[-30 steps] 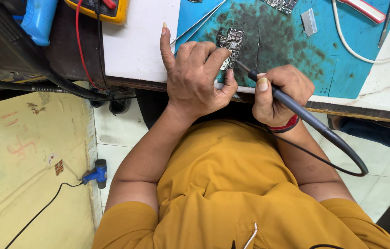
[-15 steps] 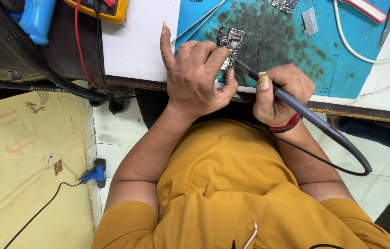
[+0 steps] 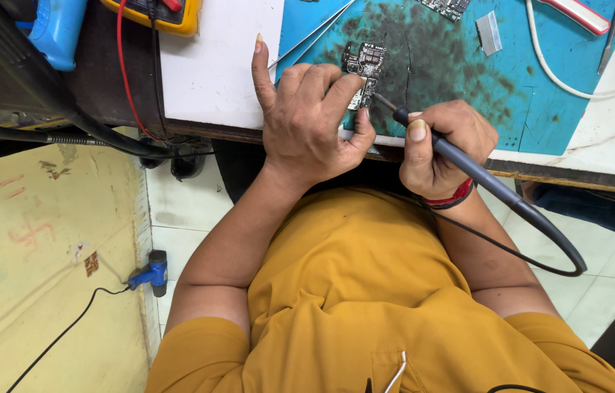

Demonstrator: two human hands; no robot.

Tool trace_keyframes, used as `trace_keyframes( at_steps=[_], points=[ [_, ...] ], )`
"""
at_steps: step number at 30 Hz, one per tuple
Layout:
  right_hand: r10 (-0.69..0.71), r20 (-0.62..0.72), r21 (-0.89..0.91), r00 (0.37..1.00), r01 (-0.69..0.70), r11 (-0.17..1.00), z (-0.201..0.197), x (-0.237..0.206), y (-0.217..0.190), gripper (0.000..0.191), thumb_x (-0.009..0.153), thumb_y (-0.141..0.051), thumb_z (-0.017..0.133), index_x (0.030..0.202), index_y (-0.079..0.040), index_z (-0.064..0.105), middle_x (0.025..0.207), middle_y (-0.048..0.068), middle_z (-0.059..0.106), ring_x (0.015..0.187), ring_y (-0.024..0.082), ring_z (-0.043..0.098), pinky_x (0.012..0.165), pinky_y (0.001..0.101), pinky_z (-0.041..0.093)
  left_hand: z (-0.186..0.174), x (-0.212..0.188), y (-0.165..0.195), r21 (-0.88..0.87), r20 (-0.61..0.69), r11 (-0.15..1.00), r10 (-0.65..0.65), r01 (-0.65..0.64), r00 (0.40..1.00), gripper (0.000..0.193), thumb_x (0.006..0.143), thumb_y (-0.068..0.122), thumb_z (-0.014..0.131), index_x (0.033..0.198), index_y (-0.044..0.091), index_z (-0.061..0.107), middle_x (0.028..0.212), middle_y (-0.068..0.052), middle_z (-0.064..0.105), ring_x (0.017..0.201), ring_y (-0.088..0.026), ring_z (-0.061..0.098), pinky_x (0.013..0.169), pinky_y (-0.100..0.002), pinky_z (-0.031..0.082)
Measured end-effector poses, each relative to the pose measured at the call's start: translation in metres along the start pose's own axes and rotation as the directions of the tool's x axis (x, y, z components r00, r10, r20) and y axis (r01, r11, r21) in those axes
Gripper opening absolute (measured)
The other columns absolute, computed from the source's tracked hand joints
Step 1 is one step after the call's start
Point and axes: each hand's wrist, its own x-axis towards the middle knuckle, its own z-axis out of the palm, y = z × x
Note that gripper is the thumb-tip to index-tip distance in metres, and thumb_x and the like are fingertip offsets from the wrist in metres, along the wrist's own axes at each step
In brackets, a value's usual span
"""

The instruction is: The person solders components on a small circuit board at a repair workbench, holding the board steady with one hand while applying a soldering iron to its contacts. They reposition the board, use tweezers on small parts, and continue soldering different points on the board.

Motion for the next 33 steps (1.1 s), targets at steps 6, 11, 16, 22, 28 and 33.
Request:
trace_keyframes(
  at_steps=[6,11,16,22,28,33],
  points=[
    [-0.003,0.000,0.012,1.000,0.003,1.000,0.0001,-0.0001,0.0000,0.013,0.106,-0.007,0.064,0.097,-0.001,0.059,0.088,0.014,0.068,0.066,0.025,0.064,0.063,0.0333,0.050,-0.0004,0.0004,0.0003,0.001,0.001,1.000,0.000,0.000,1.000,0.030,0.088,0.034,0.070,0.113,0.016,0.071,0.103,-0.001,0.059,0.104,-0.022,0.056,0.128,-0.061,0.005],
    [0.003,0.005,-0.008,1.000,-0.003,1.000,-0.0014,-0.0011,-0.0006,0.013,0.107,-0.008,0.064,0.096,-0.001,0.060,0.088,0.014,0.068,0.066,0.025,0.064,0.063,0.0331,0.049,-0.0014,0.0000,0.0015,-0.006,0.001,1.000,-0.003,0.003,1.000,0.030,0.088,0.034,0.070,0.113,0.016,0.071,0.105,-0.001,0.059,0.105,-0.022,0.056,0.128,-0.061,0.005],
    [0.000,-0.011,0.011,1.000,0.000,1.000,-0.0008,-0.0014,-0.0005,0.013,0.107,-0.009,0.063,0.097,-0.001,0.060,0.090,0.014,0.069,0.068,0.025,0.065,0.064,0.0332,0.051,-0.0013,0.0002,0.0020,-0.001,0.005,1.000,-0.004,0.004,1.000,0.029,0.088,0.034,0.070,0.111,0.016,0.072,0.102,-0.001,0.059,0.102,-0.022,0.056,0.127,-0.062,0.004],
    [-0.007,-0.001,-0.009,1.000,0.007,1.000,-0.0013,-0.0024,-0.0002,0.014,0.106,-0.008,0.064,0.096,-0.001,0.059,0.088,0.014,0.068,0.067,0.025,0.064,0.063,0.0338,0.049,-0.0007,-0.0009,0.0032,-0.005,0.000,1.000,-0.004,0.004,1.000,0.030,0.088,0.033,0.070,0.113,0.016,0.072,0.103,0.000,0.059,0.104,-0.021,0.056,0.128,-0.061,0.003],
    [-0.001,0.000,-0.014,1.000,0.001,1.000,-0.0023,-0.0038,-0.0001,0.014,0.107,-0.007,0.065,0.096,0.000,0.059,0.087,0.014,0.067,0.065,0.025,0.062,0.062,0.0338,0.048,-0.0006,-0.0018,0.0039,-0.005,0.003,1.000,-0.003,0.003,1.000,0.031,0.088,0.033,0.070,0.113,0.016,0.071,0.104,-0.001,0.059,0.104,-0.022,0.056,0.129,-0.060,0.004],
    [-0.009,-0.009,0.002,1.000,0.009,1.000,-0.0021,-0.0045,0.0001,0.014,0.107,-0.007,0.064,0.096,-0.001,0.059,0.087,0.014,0.068,0.066,0.025,0.063,0.063,0.0337,0.049,-0.0013,-0.0020,0.0046,-0.004,0.002,1.000,-0.002,0.002,1.000,0.031,0.088,0.033,0.071,0.113,0.016,0.072,0.103,-0.001,0.059,0.104,-0.022,0.056,0.128,-0.061,0.004]
  ],
)
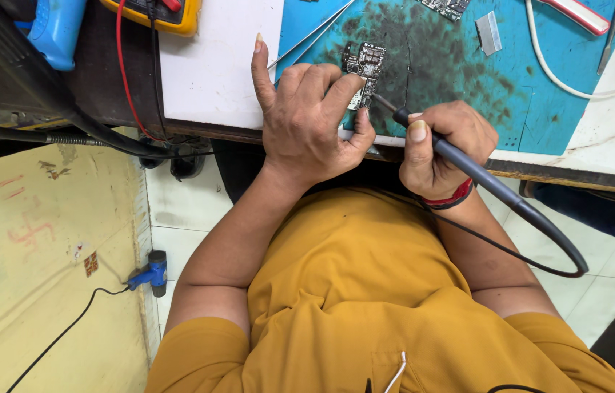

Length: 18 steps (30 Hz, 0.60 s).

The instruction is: The person solders components on a small circuit board at a repair workbench, holding the board steady with one hand while applying a soldering iron to its contacts. They reposition the board, use tweezers on small parts, and continue soldering different points on the board.

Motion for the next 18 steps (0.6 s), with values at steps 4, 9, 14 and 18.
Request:
trace_keyframes(
  at_steps=[4,9,14,18],
  points=[
    [-0.004,-0.005,-0.012,1.000,0.003,1.000,0.0000,0.0000,0.0008,0.014,0.106,-0.007,0.065,0.095,-0.001,0.059,0.086,0.014,0.067,0.064,0.025,0.062,0.062,0.0337,0.048,0.0002,0.0004,0.0004,-0.003,0.005,1.000,-0.002,0.002,1.000,0.031,0.088,0.033,0.070,0.113,0.016,0.072,0.104,-0.001,0.059,0.105,-0.022,0.056,0.129,-0.060,0.004],
    [-0.001,0.001,-0.005,1.000,0.001,1.000,-0.0007,-0.0001,0.0004,0.013,0.106,-0.007,0.065,0.096,0.000,0.059,0.086,0.014,0.067,0.066,0.026,0.063,0.063,0.0339,0.049,0.0007,0.0003,0.0008,0.000,0.006,1.000,-0.002,0.002,1.000,0.031,0.088,0.034,0.070,0.113,0.016,0.072,0.103,-0.001,0.059,0.104,-0.022,0.056,0.128,-0.061,0.004],
    [-0.006,0.007,-0.008,1.000,0.006,1.000,-0.0017,0.0000,0.0000,0.013,0.106,-0.007,0.065,0.096,-0.001,0.059,0.086,0.014,0.066,0.065,0.026,0.063,0.062,0.0343,0.049,0.0011,-0.0004,0.0012,-0.007,0.007,1.000,-0.004,0.004,1.000,0.031,0.089,0.034,0.070,0.113,0.016,0.072,0.104,-0.001,0.059,0.104,-0.021,0.056,0.128,-0.061,0.004],
    [-0.008,0.006,-0.018,1.000,0.008,1.000,-0.0018,-0.0005,0.0005,0.014,0.107,-0.007,0.065,0.096,-0.001,0.058,0.085,0.013,0.066,0.065,0.026,0.063,0.063,0.0344,0.049,0.0014,-0.0002,0.0015,-0.008,0.000,1.000,0.000,0.000,1.000,0.030,0.089,0.034,0.070,0.113,0.016,0.072,0.103,-0.001,0.059,0.104,-0.022,0.056,0.128,-0.061,0.004]
  ],
)
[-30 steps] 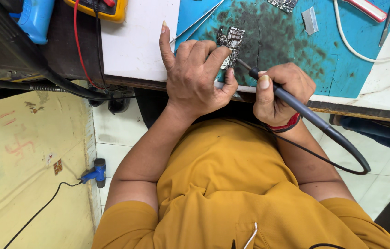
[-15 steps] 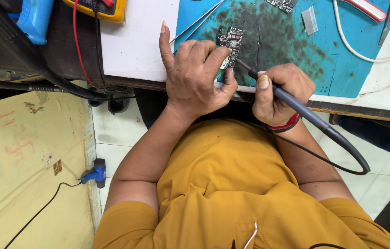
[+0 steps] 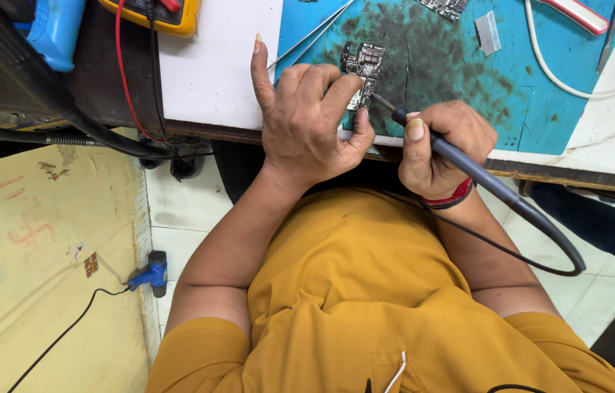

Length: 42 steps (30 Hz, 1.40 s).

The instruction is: The person solders components on a small circuit board at a repair workbench, holding the board steady with one hand while applying a soldering iron to its contacts. They reposition the board, use tweezers on small parts, and continue soldering different points on the board.

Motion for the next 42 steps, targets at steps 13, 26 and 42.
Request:
trace_keyframes(
  at_steps=[13,26,42],
  points=[
    [0.028,-0.003,0.008,1.000,-0.028,1.000,0.0007,0.0010,-0.0018,0.015,0.110,-0.010,0.065,0.100,0.000,0.061,0.088,0.013,0.066,0.067,0.024,0.063,0.063,0.0332,0.048,0.0001,0.0002,0.0004,0.004,0.001,1.000,-0.002,0.002,1.000,0.030,0.088,0.033,0.070,0.112,0.016,0.072,0.102,-0.001,0.059,0.103,-0.022,0.056,0.128,-0.061,0.004],
    [0.033,-0.010,-0.010,0.999,-0.033,0.999,0.0013,0.0007,-0.0014,0.013,0.109,-0.009,0.066,0.100,0.000,0.062,0.087,0.013,0.066,0.066,0.024,0.062,0.062,0.0329,0.047,0.0014,-0.0005,-0.0005,0.011,0.002,1.000,0.010,-0.010,1.000,0.029,0.089,0.034,0.069,0.111,0.016,0.072,0.102,-0.001,0.059,0.102,-0.021,0.057,0.127,-0.062,0.004],
    [0.048,-0.016,0.001,0.999,-0.048,0.999,-0.0011,-0.0014,-0.0008,0.015,0.109,-0.010,0.065,0.099,0.000,0.062,0.086,0.013,0.065,0.066,0.024,0.062,0.062,0.0328,0.047,0.0025,-0.0014,0.0026,0.011,0.005,1.000,0.003,-0.003,1.000,0.029,0.089,0.035,0.069,0.112,0.016,0.072,0.102,-0.001,0.059,0.103,-0.021,0.057,0.128,-0.061,0.003]
  ],
)
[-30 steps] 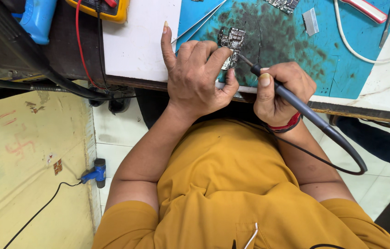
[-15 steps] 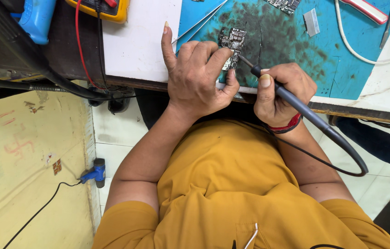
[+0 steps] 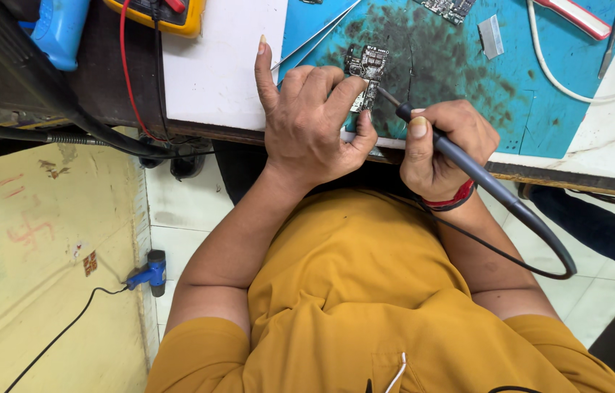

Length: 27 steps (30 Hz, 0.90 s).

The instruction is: The person solders components on a small circuit board at a repair workbench, holding the board steady with one hand while applying a soldering iron to its contacts. They reposition the board, use tweezers on small parts, and continue soldering different points on the board.

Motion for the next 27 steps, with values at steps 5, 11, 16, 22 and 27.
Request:
trace_keyframes(
  at_steps=[5,11,16,22,27],
  points=[
    [-0.002,-0.002,0.008,1.000,0.002,1.000,-0.0008,0.0001,-0.0005,0.014,0.109,-0.009,0.065,0.099,0.000,0.062,0.087,0.013,0.066,0.066,0.024,0.062,0.062,0.0327,0.048,0.0000,0.0001,0.0003,0.003,0.003,1.000,0.006,-0.006,1.000,0.029,0.089,0.035,0.069,0.111,0.016,0.072,0.102,0.000,0.059,0.102,-0.021,0.057,0.127,-0.061,0.003],
    [-0.007,0.001,0.010,1.000,0.007,1.000,-0.0010,0.0002,0.0001,0.015,0.109,-0.009,0.065,0.099,0.000,0.061,0.087,0.013,0.066,0.067,0.024,0.063,0.063,0.0330,0.048,0.0005,-0.0005,0.0014,0.001,0.002,1.000,0.002,-0.002,1.000,0.029,0.089,0.035,0.069,0.111,0.016,0.072,0.102,0.000,0.059,0.102,-0.021,0.057,0.127,-0.062,0.004],
    [-0.010,-0.004,-0.006,1.000,0.010,1.000,-0.0020,-0.0002,0.0000,0.015,0.108,-0.009,0.065,0.097,0.000,0.061,0.085,0.013,0.065,0.066,0.024,0.061,0.062,0.0331,0.047,0.0019,-0.0009,0.0017,0.001,0.002,1.000,0.001,-0.001,1.000,0.029,0.090,0.035,0.068,0.112,0.017,0.072,0.103,0.000,0.059,0.104,-0.021,0.056,0.128,-0.061,0.004],
    [-0.009,-0.001,-0.010,1.000,0.009,1.000,-0.0018,0.0000,-0.0002,0.014,0.108,-0.009,0.066,0.098,0.000,0.062,0.086,0.013,0.065,0.065,0.023,0.061,0.061,0.0328,0.047,0.0024,-0.0004,0.0011,0.003,-0.007,1.000,0.006,-0.006,1.000,0.029,0.089,0.035,0.068,0.111,0.016,0.072,0.102,-0.001,0.059,0.103,-0.021,0.056,0.127,-0.062,0.004],
    [-0.011,-0.004,-0.005,1.000,0.011,1.000,-0.0018,-0.0004,0.0001,0.013,0.108,-0.009,0.065,0.099,0.000,0.062,0.086,0.013,0.065,0.065,0.024,0.062,0.061,0.0329,0.047,0.0015,-0.0009,0.0019,0.003,-0.002,1.000,-0.001,0.001,1.000,0.029,0.090,0.034,0.069,0.113,0.017,0.072,0.103,-0.001,0.059,0.104,-0.021,0.056,0.128,-0.062,0.004]
  ],
)
